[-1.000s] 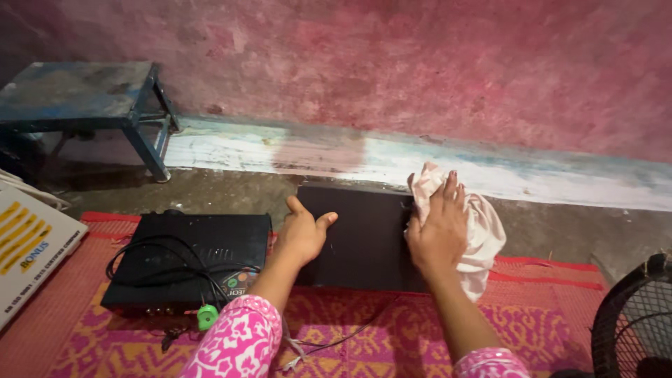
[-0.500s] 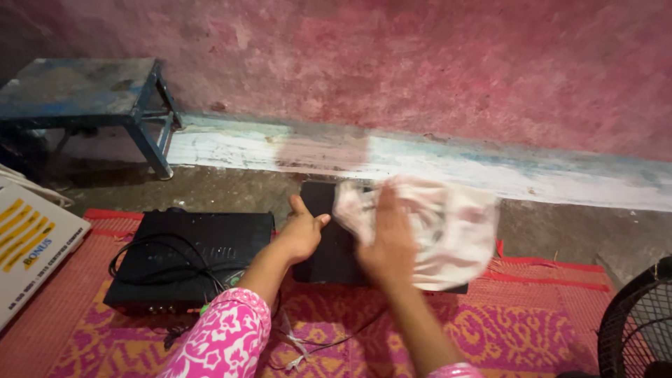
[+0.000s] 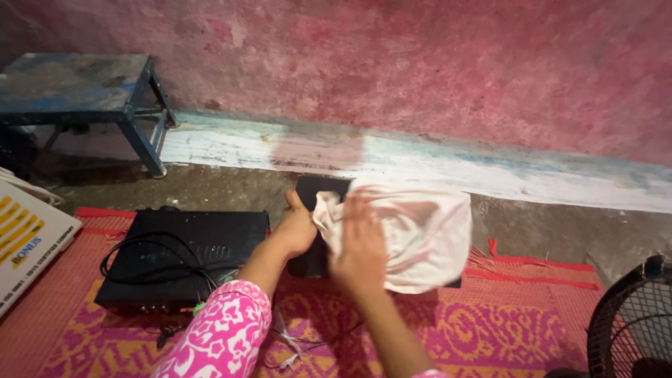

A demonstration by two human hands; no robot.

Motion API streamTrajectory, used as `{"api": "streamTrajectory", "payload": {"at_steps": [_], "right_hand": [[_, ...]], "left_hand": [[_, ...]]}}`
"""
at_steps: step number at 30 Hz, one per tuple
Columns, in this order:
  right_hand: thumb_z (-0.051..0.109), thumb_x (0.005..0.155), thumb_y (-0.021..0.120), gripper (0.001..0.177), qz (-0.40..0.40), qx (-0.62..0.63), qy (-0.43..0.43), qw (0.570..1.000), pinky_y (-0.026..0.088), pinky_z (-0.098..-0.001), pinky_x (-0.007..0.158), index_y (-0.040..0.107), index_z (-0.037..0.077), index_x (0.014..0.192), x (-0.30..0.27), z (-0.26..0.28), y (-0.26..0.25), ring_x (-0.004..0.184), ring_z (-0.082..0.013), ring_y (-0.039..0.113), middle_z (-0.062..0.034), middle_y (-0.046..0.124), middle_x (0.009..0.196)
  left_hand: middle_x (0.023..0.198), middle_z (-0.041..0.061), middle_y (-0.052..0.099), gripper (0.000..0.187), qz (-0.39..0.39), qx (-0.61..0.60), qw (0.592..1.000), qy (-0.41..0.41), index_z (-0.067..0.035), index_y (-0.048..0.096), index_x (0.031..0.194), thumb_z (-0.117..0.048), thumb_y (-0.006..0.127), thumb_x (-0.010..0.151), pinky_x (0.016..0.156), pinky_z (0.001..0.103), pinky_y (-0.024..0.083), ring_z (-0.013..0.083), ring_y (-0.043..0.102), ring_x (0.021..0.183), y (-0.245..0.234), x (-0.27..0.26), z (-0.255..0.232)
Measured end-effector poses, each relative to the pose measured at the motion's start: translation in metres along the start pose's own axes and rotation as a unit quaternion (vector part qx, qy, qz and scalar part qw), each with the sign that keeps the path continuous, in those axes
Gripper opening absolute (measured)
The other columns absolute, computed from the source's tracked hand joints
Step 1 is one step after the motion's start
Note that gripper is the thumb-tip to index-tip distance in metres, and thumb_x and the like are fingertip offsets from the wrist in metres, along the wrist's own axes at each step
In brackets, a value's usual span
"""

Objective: The person wipes the exterior surfaces of a black electronic device, likely a speaker or amplifier, using a white cloth. They systematically clean the top, sides, and front of the device while sitting on a mat on the floor.

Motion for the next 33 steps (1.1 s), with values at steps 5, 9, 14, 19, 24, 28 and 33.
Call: {"api": "streamTrajectory", "payload": {"at_steps": [5,9,14,19,24,28,33], "right_hand": [[0.019,0.071,0.067,0.094,0.046,-0.006,-0.043,0.998,0.023,-0.0531,0.12,0.032,0.003,0.156,-0.007,-0.005,-0.008,0.149,-0.0369,0.033,-0.0203,0.033,0.162],[0.019,0.079,0.066,0.089,-0.038,-0.026,0.039,0.998,0.026,-0.0511,0.12,0.03,0.0,0.158,-0.013,-0.088,-0.051,0.15,-0.0403,0.034,-0.0246,0.035,0.163],[0.023,0.087,0.061,0.079,-0.105,0.015,0.211,0.972,0.039,-0.0486,0.109,0.036,0.001,0.158,-0.023,-0.136,-0.083,0.135,-0.0428,0.049,-0.0246,0.052,0.147],[0.042,0.092,0.058,0.054,-0.083,0.019,0.408,0.909,0.048,-0.0541,0.092,0.066,0.008,0.133,-0.026,-0.158,-0.079,0.106,-0.0474,0.066,-0.0234,0.072,0.111],[0.067,0.09,0.065,0.069,-0.049,-0.023,0.449,0.892,0.05,-0.0545,0.094,0.074,0.002,0.113,-0.027,-0.179,-0.075,0.105,-0.0503,0.066,-0.0291,0.072,0.107],[0.071,0.087,0.066,0.073,-0.056,-0.043,0.469,0.88,0.051,-0.0559,0.09,0.073,0.005,0.117,-0.031,-0.185,-0.074,0.102,-0.0509,0.067,-0.0303,0.072,0.105],[0.069,0.084,0.066,0.068,-0.056,-0.061,0.492,0.867,0.052,-0.0583,0.083,0.075,0.009,0.116,-0.032,-0.191,-0.083,0.099,-0.0511,0.068,-0.0286,0.073,0.103]], "left_hand": [[0.138,0.044,0.044,0.081,-0.007,-0.017,1.0,0.003,0.002,0.005,0.145,-0.032,0.062,0.098,0.106,0.05,0.045,0.0529,0.053,0.126,0.001,-0.008,0.004],[0.136,0.045,0.046,0.072,-0.021,-0.032,0.999,0.012,0.003,0.014,0.141,-0.035,0.061,0.101,0.106,0.05,0.046,0.0538,0.055,0.125,-0.004,-0.016,-0.004],[0.137,0.045,0.044,0.075,-0.02,-0.04,0.999,0.003,0.002,0.011,0.143,-0.035,0.06,0.101,0.105,0.052,0.046,0.0545,0.054,0.125,-0.003,-0.016,-0.005],[0.137,0.045,0.044,0.079,-0.038,-0.048,0.998,0.029,0.002,0.01,0.145,-0.034,0.062,0.099,0.104,0.051,0.047,0.0543,0.054,0.125,-0.007,-0.028,-0.007],[0.134,0.034,0.057,0.082,-0.045,-0.141,0.989,0.005,-0.006,0.012,0.152,-0.034,0.063,0.094,0.102,0.048,0.049,0.0473,0.061,0.123,-0.021,-0.059,-0.022],[0.133,0.027,0.061,0.098,-0.071,-0.136,0.988,0.005,-0.006,0.018,0.147,-0.037,0.081,0.079,0.101,0.044,0.052,0.0407,0.064,0.122,-0.031,-0.079,-0.04],[0.141,0.025,0.054,0.11,-0.107,-0.121,0.986,0.035,-0.008,0.017,0.151,-0.016,0.089,0.069,0.106,0.043,0.047,0.0403,0.055,0.131,-0.032,-0.103,-0.056]]}}
Point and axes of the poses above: each hand's wrist, its own x-axis towards the middle knuckle, its own y-axis out of the palm, z = x × y, the point moved 6 cm from there along x, towards the middle knuckle
